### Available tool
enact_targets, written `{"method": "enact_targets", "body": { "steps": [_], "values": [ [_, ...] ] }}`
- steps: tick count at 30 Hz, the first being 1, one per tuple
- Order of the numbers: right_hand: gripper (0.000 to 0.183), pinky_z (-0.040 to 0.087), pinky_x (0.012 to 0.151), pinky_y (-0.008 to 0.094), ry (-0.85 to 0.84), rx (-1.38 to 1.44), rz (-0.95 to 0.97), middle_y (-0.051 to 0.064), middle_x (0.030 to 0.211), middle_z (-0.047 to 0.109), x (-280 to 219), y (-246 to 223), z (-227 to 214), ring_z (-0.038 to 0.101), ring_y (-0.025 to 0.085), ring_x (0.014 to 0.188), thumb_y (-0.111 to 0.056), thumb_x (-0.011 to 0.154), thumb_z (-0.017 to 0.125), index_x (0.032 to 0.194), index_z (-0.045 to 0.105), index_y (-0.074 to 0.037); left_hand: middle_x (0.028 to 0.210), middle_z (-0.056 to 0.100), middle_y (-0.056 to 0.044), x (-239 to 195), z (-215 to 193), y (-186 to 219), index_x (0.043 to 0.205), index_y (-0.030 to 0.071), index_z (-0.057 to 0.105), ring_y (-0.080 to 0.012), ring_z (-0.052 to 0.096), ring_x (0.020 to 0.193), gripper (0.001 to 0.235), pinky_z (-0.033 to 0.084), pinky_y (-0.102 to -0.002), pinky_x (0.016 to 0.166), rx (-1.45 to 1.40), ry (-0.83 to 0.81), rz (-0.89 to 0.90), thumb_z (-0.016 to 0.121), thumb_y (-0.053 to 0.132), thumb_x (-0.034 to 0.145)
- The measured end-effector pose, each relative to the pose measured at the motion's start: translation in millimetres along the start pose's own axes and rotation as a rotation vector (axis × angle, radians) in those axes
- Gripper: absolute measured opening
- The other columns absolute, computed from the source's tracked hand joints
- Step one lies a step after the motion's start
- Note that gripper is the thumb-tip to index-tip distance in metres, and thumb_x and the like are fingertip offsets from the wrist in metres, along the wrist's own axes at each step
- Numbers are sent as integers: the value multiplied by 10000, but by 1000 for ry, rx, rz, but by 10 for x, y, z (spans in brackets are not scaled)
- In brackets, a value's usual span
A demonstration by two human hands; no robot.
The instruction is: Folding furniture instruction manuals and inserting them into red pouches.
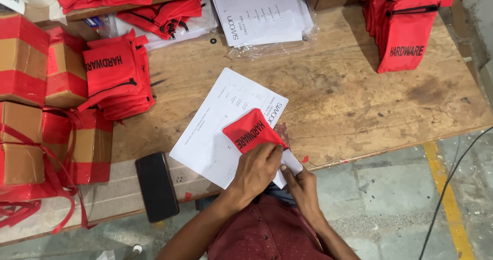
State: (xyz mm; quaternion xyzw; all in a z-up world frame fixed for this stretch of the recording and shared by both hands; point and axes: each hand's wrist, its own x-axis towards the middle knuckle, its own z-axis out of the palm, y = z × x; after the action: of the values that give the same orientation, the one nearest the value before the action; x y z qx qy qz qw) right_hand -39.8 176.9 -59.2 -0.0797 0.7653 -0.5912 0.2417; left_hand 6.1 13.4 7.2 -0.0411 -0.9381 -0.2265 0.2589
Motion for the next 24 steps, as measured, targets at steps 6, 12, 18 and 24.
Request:
{"method": "enact_targets", "body": {
  "steps": [6, 12, 18, 24],
  "values": [
    [256, 558, 661, 286, -106, 425, -19, 79, 920, 742, -70, -178, -122, 671, 110, 753, -114, 949, 661, 1144, 667, 51, 936, 660, -112, -72, -207, 95, 1065, -27, 744, -253, 670, 786, 218, 578, -379, 607, -9, 2, -149, 714, 50, 863],
    [244, 541, 652, 296, -177, 429, -46, 87, 857, 740, -24, 206, -229, 636, 129, 707, -66, 941, 698, 1138, 724, 77, 953, 652, -137, -308, 111, 4, 1117, -54, 735, -235, 661, 793, 217, 584, -332, 570, -27, -106, -164, 677, -19, 911],
    [173, 488, 575, 268, -114, 499, -98, 54, 769, 689, 67, 220, -27, 588, 106, 642, -82, 991, 652, 1050, 728, 61, 916, 642, -114, -146, 31, 171, 1097, -55, 734, -234, 641, 789, 285, 581, -350, 606, -98, -107, -113, 704, -35, 814],
    [192, 426, 507, 253, -138, 408, -112, 15, 684, 608, 108, 114, 76, 520, 77, 571, -136, 1012, 645, 890, 671, 10, 903, 648, -66, -265, 110, 26, 1087, 4, 759, -188, 633, 754, 305, 561, -323, 594, -207, -14, -166, 683, -88, 806]
  ]
}}
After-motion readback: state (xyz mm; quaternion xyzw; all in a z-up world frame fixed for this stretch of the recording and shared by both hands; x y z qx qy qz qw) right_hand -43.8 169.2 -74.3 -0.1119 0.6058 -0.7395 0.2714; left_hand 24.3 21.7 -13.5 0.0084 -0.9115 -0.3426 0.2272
